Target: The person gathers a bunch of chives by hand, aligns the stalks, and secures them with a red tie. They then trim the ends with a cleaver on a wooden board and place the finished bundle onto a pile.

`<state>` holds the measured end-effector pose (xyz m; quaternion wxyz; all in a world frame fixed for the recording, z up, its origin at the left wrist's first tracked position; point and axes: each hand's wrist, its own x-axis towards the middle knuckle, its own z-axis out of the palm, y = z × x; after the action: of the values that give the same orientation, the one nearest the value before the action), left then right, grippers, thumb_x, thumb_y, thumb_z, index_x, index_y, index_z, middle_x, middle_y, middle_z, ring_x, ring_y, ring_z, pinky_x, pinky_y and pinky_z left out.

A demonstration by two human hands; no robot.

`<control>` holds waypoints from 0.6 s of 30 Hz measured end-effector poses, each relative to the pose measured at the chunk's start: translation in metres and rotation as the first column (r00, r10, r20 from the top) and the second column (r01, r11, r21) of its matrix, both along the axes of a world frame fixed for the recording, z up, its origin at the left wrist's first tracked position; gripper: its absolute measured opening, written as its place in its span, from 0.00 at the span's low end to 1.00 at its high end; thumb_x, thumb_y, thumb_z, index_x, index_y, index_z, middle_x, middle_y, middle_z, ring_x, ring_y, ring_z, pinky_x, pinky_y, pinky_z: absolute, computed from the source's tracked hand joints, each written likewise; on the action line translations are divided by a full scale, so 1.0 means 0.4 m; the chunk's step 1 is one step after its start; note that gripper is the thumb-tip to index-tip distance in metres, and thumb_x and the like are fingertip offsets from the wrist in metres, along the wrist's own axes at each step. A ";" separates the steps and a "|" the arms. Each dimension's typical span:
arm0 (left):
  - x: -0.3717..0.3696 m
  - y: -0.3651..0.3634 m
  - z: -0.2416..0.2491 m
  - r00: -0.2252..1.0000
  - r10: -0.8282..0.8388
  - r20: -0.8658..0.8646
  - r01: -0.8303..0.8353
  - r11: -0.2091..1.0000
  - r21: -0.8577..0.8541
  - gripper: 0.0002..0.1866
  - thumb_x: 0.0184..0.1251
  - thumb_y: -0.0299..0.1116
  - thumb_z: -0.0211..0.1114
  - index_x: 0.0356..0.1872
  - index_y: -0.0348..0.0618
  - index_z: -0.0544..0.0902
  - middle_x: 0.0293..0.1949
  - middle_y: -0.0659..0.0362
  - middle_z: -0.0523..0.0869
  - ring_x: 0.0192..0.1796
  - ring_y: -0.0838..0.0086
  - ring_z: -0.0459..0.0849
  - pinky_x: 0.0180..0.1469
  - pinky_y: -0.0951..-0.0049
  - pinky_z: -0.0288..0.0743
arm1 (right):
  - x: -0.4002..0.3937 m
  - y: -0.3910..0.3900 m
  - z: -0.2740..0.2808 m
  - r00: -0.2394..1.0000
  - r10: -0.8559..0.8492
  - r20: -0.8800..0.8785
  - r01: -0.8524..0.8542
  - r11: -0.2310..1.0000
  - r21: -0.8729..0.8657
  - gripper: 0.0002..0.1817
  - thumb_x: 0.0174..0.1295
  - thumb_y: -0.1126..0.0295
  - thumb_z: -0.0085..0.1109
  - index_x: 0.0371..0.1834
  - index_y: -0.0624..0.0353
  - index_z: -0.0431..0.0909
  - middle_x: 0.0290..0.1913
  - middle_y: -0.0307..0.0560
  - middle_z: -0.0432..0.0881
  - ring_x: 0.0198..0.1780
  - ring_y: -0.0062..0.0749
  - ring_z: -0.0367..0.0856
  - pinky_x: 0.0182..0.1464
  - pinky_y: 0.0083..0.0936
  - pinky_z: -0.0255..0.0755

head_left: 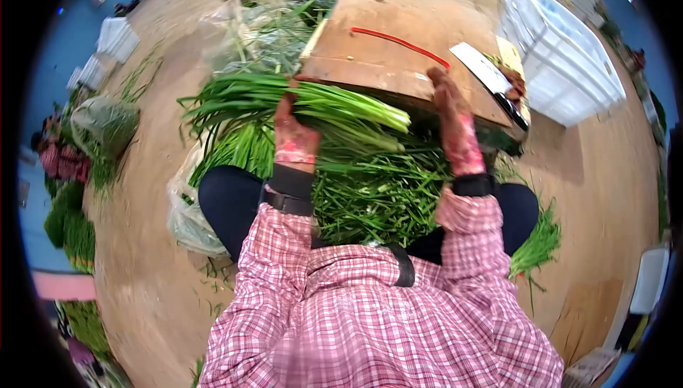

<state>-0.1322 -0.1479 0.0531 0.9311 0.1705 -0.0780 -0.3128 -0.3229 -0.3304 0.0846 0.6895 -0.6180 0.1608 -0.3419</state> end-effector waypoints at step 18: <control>-0.154 -0.004 -0.151 0.835 -0.532 -0.140 0.538 0.843 0.007 0.19 0.71 0.29 0.52 0.60 0.35 0.71 0.57 0.50 0.78 0.62 0.53 0.73 0.67 0.51 0.63 | -0.013 0.067 -0.102 0.801 0.558 -0.216 -0.286 0.675 0.680 0.13 0.63 0.69 0.60 0.43 0.70 0.78 0.36 0.52 0.84 0.37 0.43 0.86 0.41 0.38 0.84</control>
<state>-0.1940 -0.1495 -0.0074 0.8054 0.1423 -0.0533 -0.5730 -0.3281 -0.3036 0.0438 0.8636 -0.4349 0.2520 0.0399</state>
